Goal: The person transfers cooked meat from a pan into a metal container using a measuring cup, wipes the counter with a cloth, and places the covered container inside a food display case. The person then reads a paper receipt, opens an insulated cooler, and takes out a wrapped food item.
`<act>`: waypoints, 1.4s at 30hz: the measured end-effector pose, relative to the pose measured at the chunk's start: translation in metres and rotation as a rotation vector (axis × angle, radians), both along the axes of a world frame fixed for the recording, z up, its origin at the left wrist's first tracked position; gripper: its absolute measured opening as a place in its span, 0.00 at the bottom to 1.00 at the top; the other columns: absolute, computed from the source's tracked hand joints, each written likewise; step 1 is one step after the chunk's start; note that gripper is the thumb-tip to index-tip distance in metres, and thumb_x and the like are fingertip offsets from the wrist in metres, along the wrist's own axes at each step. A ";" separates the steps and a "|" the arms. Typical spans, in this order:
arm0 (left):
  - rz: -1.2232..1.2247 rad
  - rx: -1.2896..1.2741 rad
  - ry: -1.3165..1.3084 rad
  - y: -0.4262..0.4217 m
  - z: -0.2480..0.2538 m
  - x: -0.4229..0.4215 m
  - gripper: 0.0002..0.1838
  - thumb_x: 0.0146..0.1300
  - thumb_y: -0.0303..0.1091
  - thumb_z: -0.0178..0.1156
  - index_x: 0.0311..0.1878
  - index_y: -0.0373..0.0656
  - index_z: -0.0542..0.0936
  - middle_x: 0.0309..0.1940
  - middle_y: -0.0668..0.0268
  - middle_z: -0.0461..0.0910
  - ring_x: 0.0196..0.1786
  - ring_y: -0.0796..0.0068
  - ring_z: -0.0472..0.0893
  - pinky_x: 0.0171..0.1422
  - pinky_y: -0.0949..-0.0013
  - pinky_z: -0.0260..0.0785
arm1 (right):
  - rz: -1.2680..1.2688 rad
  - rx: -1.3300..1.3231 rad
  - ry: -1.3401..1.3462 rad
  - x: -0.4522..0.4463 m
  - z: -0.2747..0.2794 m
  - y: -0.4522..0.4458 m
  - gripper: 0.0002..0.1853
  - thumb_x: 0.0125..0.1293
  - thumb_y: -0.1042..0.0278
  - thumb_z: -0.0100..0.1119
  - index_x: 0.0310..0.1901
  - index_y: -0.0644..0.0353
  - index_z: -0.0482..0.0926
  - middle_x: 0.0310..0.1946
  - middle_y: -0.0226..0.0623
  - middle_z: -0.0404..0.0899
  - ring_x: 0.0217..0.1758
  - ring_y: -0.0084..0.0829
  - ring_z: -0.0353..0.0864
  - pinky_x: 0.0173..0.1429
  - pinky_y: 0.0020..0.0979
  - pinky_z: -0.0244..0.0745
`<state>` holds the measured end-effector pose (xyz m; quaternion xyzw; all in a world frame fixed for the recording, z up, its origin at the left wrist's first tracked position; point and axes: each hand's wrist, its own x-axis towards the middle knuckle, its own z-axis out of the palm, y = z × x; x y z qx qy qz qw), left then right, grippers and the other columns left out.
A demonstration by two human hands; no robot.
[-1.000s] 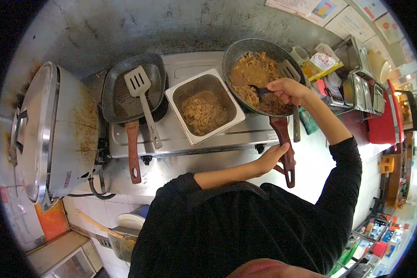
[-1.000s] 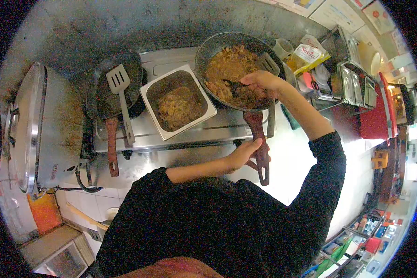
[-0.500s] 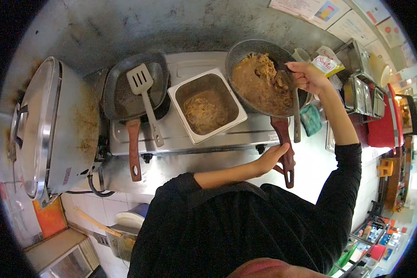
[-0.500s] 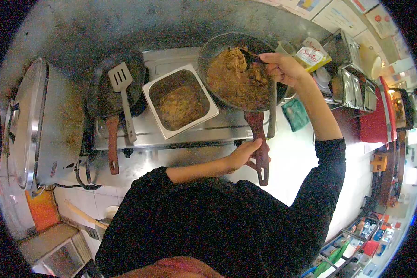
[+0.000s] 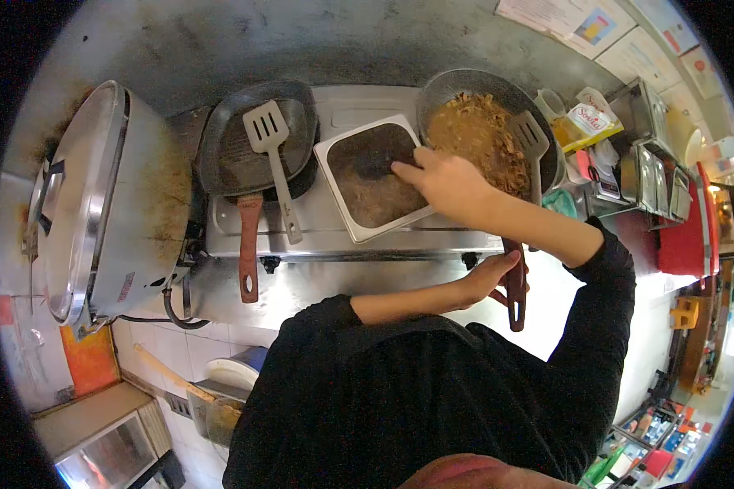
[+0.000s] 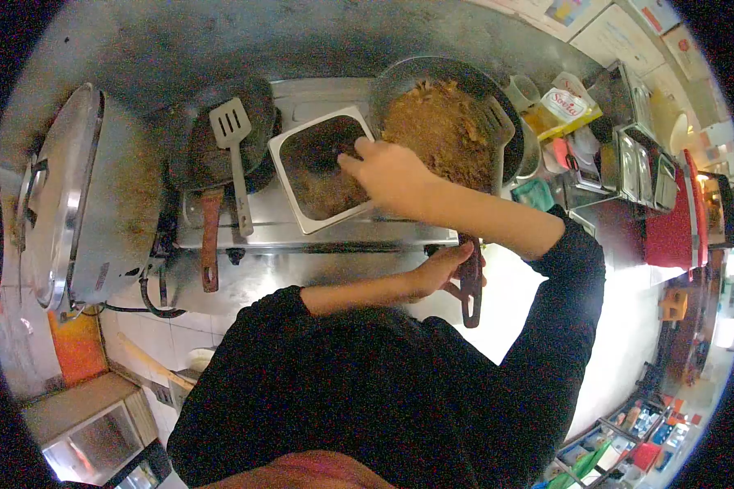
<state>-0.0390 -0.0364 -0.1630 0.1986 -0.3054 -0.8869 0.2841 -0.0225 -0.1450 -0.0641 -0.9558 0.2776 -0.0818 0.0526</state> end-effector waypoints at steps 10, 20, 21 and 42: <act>0.027 -0.002 -0.025 0.001 0.007 0.002 0.28 0.62 0.64 0.38 0.49 0.48 0.62 0.39 0.57 0.76 0.44 0.63 0.78 0.39 0.56 0.76 | -0.439 0.088 -0.140 -0.092 0.041 -0.090 0.14 0.61 0.64 0.50 0.43 0.63 0.78 0.39 0.48 0.79 0.45 0.45 0.78 0.50 0.38 0.72; -0.054 -0.014 -0.015 0.000 0.009 0.007 0.31 0.63 0.63 0.35 0.53 0.47 0.68 0.39 0.58 0.77 0.45 0.66 0.78 0.44 0.54 0.73 | -0.551 -0.033 0.363 -0.080 -0.051 -0.138 0.13 0.53 0.74 0.51 0.41 0.64 0.76 0.29 0.53 0.78 0.40 0.48 0.78 0.41 0.43 0.74; -0.058 -0.013 -0.017 -0.001 0.009 0.007 0.31 0.64 0.63 0.35 0.53 0.47 0.69 0.40 0.58 0.77 0.45 0.66 0.78 0.44 0.55 0.74 | -0.476 -0.048 0.301 -0.082 -0.053 -0.138 0.15 0.55 0.73 0.52 0.45 0.64 0.75 0.32 0.53 0.78 0.41 0.47 0.78 0.43 0.41 0.74; -0.034 -0.028 0.002 -0.001 0.004 0.008 0.30 0.63 0.63 0.35 0.48 0.45 0.67 0.37 0.61 0.77 0.40 0.71 0.79 0.39 0.63 0.75 | -0.040 0.689 -0.039 -0.120 0.016 -0.051 0.14 0.63 0.65 0.52 0.44 0.67 0.77 0.28 0.37 0.79 0.31 0.26 0.76 0.38 0.27 0.69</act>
